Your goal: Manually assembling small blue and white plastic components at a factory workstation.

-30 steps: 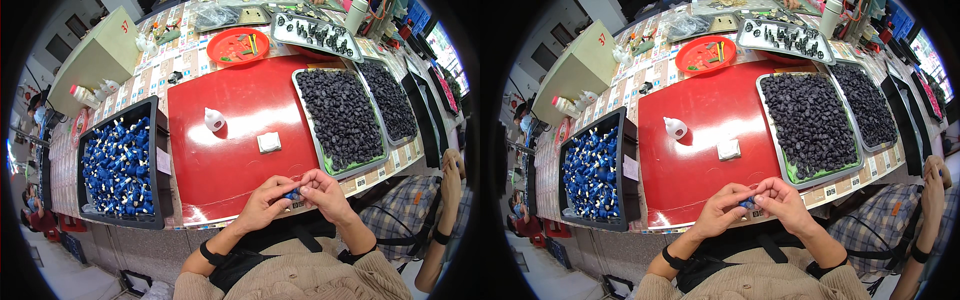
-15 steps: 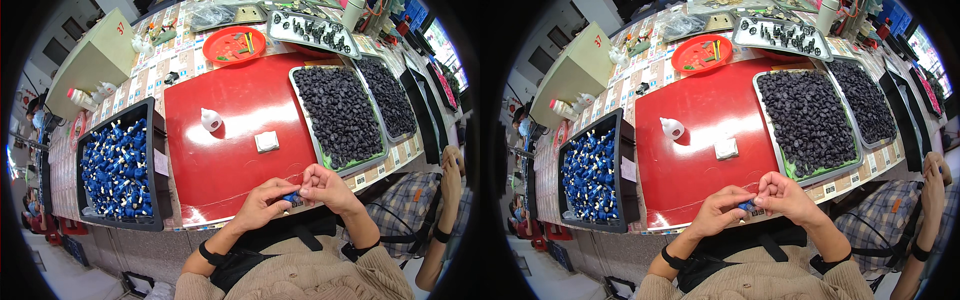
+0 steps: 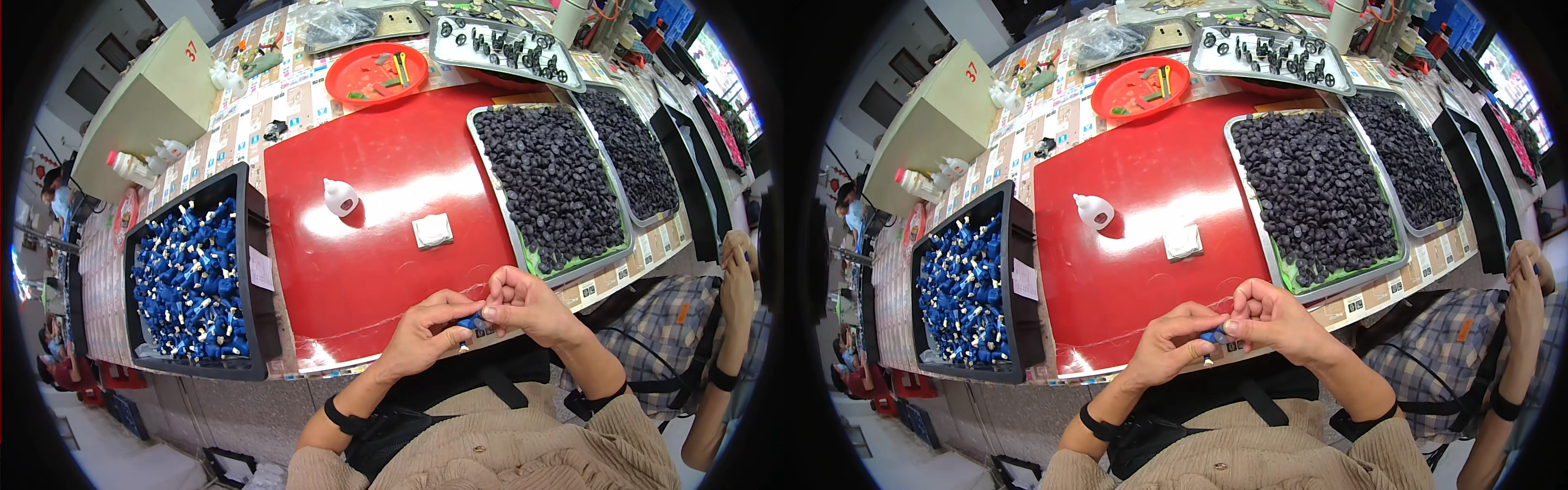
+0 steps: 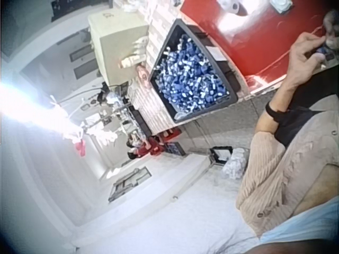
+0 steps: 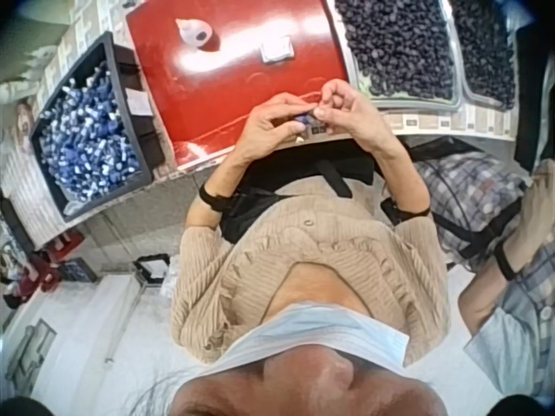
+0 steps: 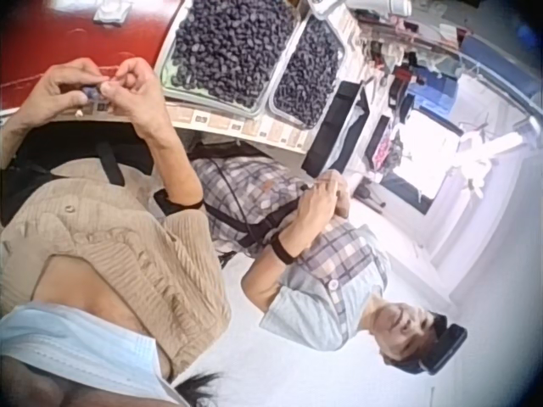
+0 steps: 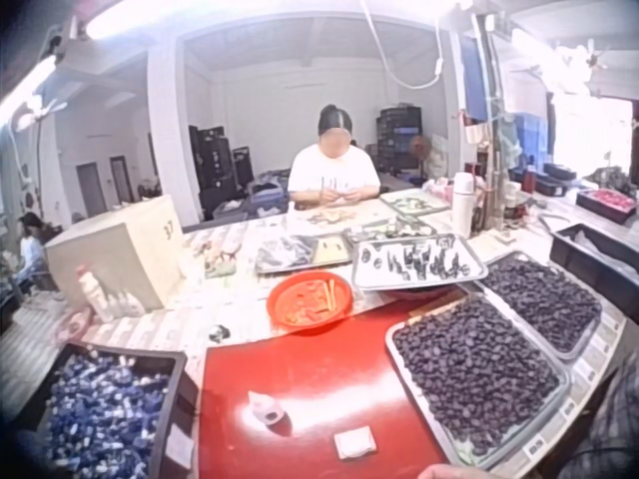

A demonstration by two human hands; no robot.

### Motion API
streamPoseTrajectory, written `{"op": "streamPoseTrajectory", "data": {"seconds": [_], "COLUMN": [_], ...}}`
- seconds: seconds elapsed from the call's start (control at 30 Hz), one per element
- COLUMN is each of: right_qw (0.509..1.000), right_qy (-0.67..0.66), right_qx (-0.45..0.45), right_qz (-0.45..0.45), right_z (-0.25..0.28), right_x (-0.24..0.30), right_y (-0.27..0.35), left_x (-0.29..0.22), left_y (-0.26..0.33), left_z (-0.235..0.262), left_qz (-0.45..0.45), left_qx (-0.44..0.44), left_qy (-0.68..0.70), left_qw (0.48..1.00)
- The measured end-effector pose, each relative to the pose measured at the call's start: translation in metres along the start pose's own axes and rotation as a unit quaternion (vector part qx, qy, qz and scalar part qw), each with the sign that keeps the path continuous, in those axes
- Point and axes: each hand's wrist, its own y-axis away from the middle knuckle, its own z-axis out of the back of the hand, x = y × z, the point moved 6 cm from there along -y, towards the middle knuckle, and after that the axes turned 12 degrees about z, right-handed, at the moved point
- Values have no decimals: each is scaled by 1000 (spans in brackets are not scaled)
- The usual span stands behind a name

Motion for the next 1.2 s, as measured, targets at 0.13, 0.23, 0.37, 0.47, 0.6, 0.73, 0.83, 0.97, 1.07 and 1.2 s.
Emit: {"op": "streamPoseTrajectory", "data": {"seconds": [0.13, 0.23, 0.37, 0.47, 0.6, 0.73, 0.83, 0.97, 1.07, 1.2], "right_qw": [996, 991, 998, 997, 990, 994, 997, 991, 945, 990], "right_qy": [-84, -128, -51, 65, 134, 85, 20, 130, 223, 133], "right_qx": [9, 10, -7, -19, 11, 40, 26, 25, 103, 23], "right_qz": [-14, -39, -31, -21, -34, -53, -65, -25, 214, 39], "right_z": [-1, 1, -1, -1, 2, 0, 1, -4, -18, -6], "right_x": [-3, -9, -6, 4, 2, -1, -6, 13, 52, 38], "right_y": [1, 1, 4, 7, 13, 14, 15, 19, 18, -2], "left_x": [-1, -4, -1, 3, 4, 3, 2, -1, 5, -1], "left_y": [0, 0, 1, 2, 1, 2, 1, -1, 0, -1], "left_z": [1, 1, 0, 0, -3, -3, -4, 2, 6, 6], "left_qz": [-5, -28, -33, -26, -14, -24, -25, -34, -30, -24], "left_qx": [0, -6, -14, -24, -21, -21, -17, -27, -25, -22], "left_qy": [9, -16, -8, 18, 33, 19, 40, 25, 47, 105], "left_qw": [1000, 999, 999, 999, 999, 999, 999, 999, 998, 994]}}
